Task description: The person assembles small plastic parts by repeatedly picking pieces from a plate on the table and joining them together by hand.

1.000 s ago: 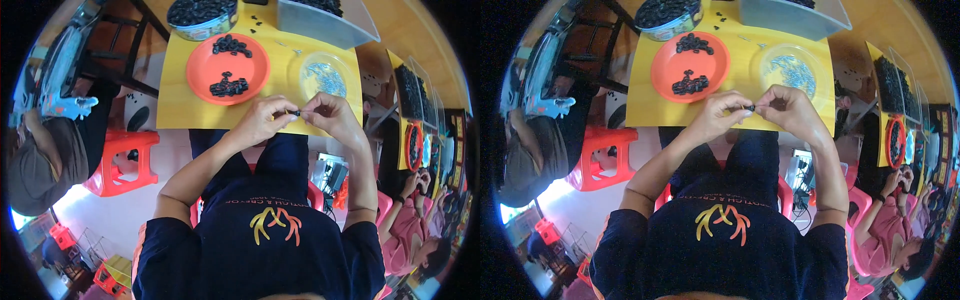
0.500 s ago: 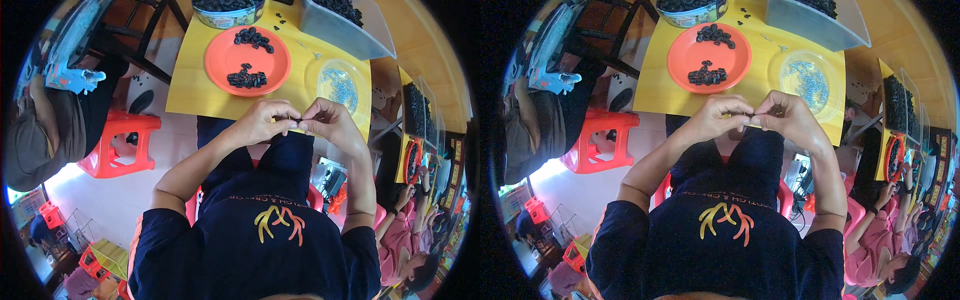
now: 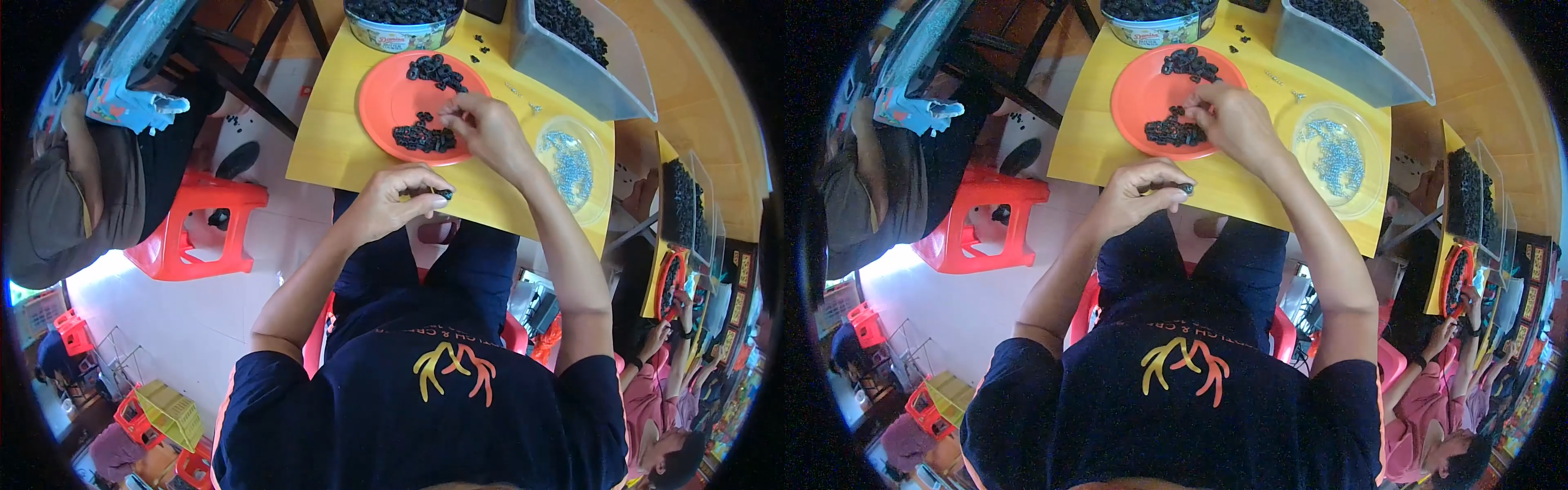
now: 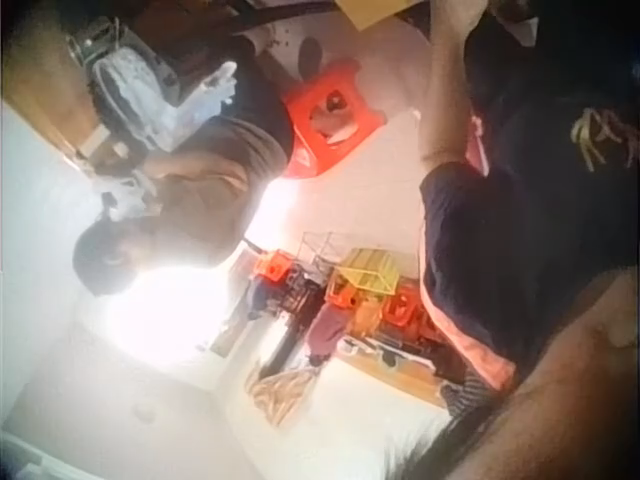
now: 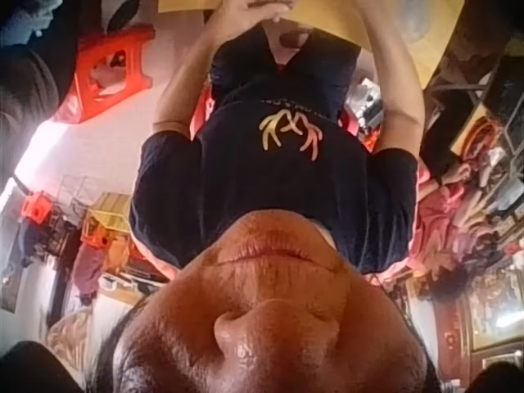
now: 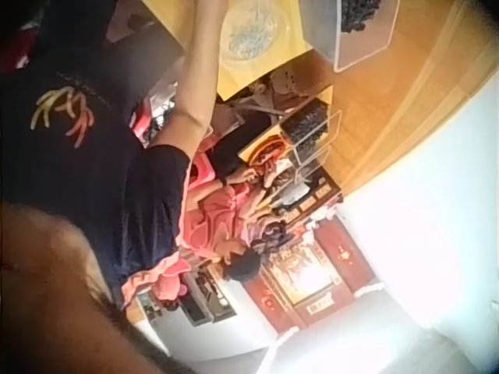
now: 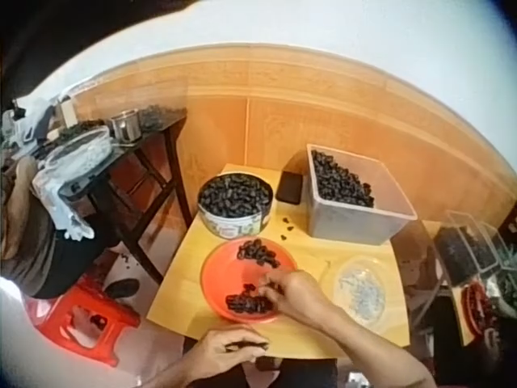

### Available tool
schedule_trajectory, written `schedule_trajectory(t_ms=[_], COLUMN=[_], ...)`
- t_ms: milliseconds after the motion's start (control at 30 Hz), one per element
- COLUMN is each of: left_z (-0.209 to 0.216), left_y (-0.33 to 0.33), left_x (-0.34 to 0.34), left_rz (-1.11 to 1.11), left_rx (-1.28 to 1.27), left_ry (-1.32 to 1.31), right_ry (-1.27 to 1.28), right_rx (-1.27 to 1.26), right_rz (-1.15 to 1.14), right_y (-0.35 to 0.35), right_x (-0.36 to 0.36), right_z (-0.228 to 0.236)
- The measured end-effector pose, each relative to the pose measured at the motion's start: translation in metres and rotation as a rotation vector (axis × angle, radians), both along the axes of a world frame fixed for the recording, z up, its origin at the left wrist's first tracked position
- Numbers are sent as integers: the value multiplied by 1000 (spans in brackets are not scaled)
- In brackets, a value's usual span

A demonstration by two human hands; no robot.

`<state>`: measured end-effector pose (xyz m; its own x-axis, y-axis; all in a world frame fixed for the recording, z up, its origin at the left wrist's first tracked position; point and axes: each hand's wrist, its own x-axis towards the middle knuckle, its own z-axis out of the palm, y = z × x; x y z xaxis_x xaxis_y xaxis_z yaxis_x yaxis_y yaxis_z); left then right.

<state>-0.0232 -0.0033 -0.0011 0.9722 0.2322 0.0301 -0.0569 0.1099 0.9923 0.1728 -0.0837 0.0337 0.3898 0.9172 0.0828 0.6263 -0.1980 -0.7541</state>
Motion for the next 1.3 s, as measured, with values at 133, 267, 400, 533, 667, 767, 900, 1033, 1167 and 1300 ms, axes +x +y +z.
schedule_trajectory(t_ms=[133, 267, 400, 533, 667, 767, 900, 1033, 1167, 1300], left_z=[-7, -7, -6, 3, 23, 35, 43, 46, 48, 51], left_y=[7, 12, 12, 12, 7, 2, -6, -13, -20, -23], left_x=[-10, -15, -13, -3, 16, 27, 40, 51, 57, 60], left_rz=[59, 76, 95, 119, 118, 135, 113, 116, 93, 65], left_rx=[6, 62, -8, -100, -147, -153, -167, -154, -149, -124], left_ry=[1, 15, 29, -51, -123, -138, -159, -172, -155, -142], right_ry=[-431, -472, -284, 463, 716, 936, 967, 994, 903, 796], right_rx=[-81, -75, -117, 35, 155, 320, 291, 317, 328, 315], right_rz=[27, 57, -6, -81, -88, -60, -73, -110, -126, -159], right_y=[24, 27, 20, 0, -34, -51, -74, -87, -95, -97], right_x=[8, 11, 14, 8, -1, -10, -12, -17, -18, -16], right_z=[-14, -25, -21, 5, 35, 43, 49, 56, 59, 55])
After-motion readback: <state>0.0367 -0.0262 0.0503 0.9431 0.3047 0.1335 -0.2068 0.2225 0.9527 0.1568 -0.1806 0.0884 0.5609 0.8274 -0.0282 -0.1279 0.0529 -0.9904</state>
